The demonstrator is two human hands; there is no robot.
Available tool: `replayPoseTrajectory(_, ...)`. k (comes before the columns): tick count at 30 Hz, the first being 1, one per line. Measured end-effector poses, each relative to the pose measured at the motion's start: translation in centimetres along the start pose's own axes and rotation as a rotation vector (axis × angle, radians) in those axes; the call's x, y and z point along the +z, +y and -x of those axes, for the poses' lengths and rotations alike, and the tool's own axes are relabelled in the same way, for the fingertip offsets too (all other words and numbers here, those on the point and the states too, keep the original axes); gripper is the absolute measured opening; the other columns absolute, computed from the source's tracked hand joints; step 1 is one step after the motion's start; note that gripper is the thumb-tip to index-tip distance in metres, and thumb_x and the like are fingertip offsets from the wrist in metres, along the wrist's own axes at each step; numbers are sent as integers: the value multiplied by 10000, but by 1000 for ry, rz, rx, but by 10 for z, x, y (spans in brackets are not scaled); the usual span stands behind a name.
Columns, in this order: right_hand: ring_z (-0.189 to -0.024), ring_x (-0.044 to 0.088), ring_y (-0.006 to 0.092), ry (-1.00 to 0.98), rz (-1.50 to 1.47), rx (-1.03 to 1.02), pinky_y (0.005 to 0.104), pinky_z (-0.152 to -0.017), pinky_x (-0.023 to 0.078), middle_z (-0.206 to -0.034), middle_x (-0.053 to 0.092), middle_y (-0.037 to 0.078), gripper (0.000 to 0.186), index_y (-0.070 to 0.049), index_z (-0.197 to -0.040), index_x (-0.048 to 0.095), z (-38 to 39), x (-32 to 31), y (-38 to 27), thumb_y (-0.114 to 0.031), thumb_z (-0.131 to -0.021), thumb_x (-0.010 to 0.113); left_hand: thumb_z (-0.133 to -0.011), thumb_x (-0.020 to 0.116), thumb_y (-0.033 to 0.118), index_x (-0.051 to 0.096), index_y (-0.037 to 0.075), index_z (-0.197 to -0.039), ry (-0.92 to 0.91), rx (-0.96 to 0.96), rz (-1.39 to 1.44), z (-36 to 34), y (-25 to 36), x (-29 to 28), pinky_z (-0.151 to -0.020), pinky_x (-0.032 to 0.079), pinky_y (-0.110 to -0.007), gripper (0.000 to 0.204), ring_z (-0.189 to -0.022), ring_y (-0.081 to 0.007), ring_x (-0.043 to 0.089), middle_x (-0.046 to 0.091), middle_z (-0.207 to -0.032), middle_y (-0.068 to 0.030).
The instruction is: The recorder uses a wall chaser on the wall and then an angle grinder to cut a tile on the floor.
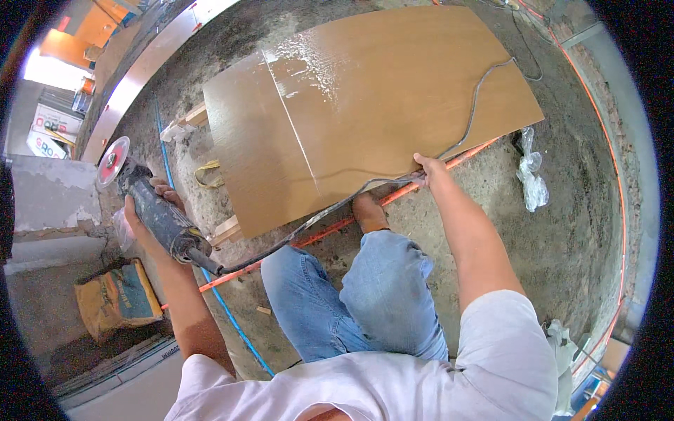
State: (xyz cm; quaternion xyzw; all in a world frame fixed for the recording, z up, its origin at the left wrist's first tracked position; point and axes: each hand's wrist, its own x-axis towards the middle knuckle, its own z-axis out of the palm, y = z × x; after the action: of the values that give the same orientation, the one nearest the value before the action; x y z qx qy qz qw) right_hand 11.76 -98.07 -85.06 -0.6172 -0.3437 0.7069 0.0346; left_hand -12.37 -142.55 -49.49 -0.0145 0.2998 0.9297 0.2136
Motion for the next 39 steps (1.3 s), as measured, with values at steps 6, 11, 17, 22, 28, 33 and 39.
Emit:
replayPoseTrajectory(6, -693, 585, 242, -1, 30, 44, 415, -608, 546, -864, 602, 64, 352, -126, -1020, 587, 22, 11, 11, -315, -770, 747, -841, 612, 381, 455, 20, -1120, 65, -127, -153, -35, -13, -3, -718, 510, -322, 482, -797, -198, 575, 558, -960, -100)
replayPoseTrajectory(11, -647, 579, 223, -40, -15, -27, 398, -579, 560, -838, 587, 64, 358, -114, -1020, 571, 51, 9, 10, -272, -757, 755, -860, 609, 365, 430, -8, -1136, 17, -285, -262, -99, -48, -28, -726, 525, -353, 497, -812, -221, 575, 550, -983, -117)
replayPoseTrajectory(17, -617, 579, 175, 73, -85, -22, 351, -581, 549, -799, 607, 43, 375, -68, -974, 579, 73, 19, 7, -288, -738, 771, -821, 622, 342, 539, 21, -991, 56, -484, -550, -209, -101, -46, -619, 547, -365, 373, -694, -250, 624, 618, -833, -130)
replayPoseTrajectory(22, -652, 598, 181, 164, -85, -75, 356, -579, 514, -804, 617, 41, 392, -58, -987, 576, 83, 28, 7, -298, -741, 765, -802, 647, 319, 532, 21, -987, 102, -444, -656, -302, -130, -63, -632, 546, -376, 370, -699, -250, 621, 614, -842, -127)
replayPoseTrajectory(28, -739, 608, 202, 159, -218, -84, 392, -642, 511, -920, 628, 34, 403, -77, -1086, 552, 82, 33, 17, -265, -780, 735, -788, 663, 320, 551, 30, -977, 102, -415, -838, -378, -146, -94, -632, 550, -367, 364, -702, -240, 631, 629, -839, -118)
replayPoseTrajectory(33, -852, 613, 214, 162, -447, -151, 408, -693, 514, -1017, 619, 52, 404, -62, -1138, 531, 85, 46, 27, -226, -814, 709, -793, 666, 307, 558, 53, -1033, 28, -466, -850, -406, -158, -115, -610, 554, -364, 366, -733, -232, 646, 648, -888, -89)
replayPoseTrajectory(39, -853, 617, 197, 151, -387, -188, 389, -685, 518, -1001, 627, 56, 382, -56, -1118, 543, 85, 42, 28, -248, -828, 700, -779, 675, 228, 569, 42, -1009, 72, -448, -884, -422, -165, -109, -547, 548, -385, 314, -687, -245, 640, 636, -884, -86)
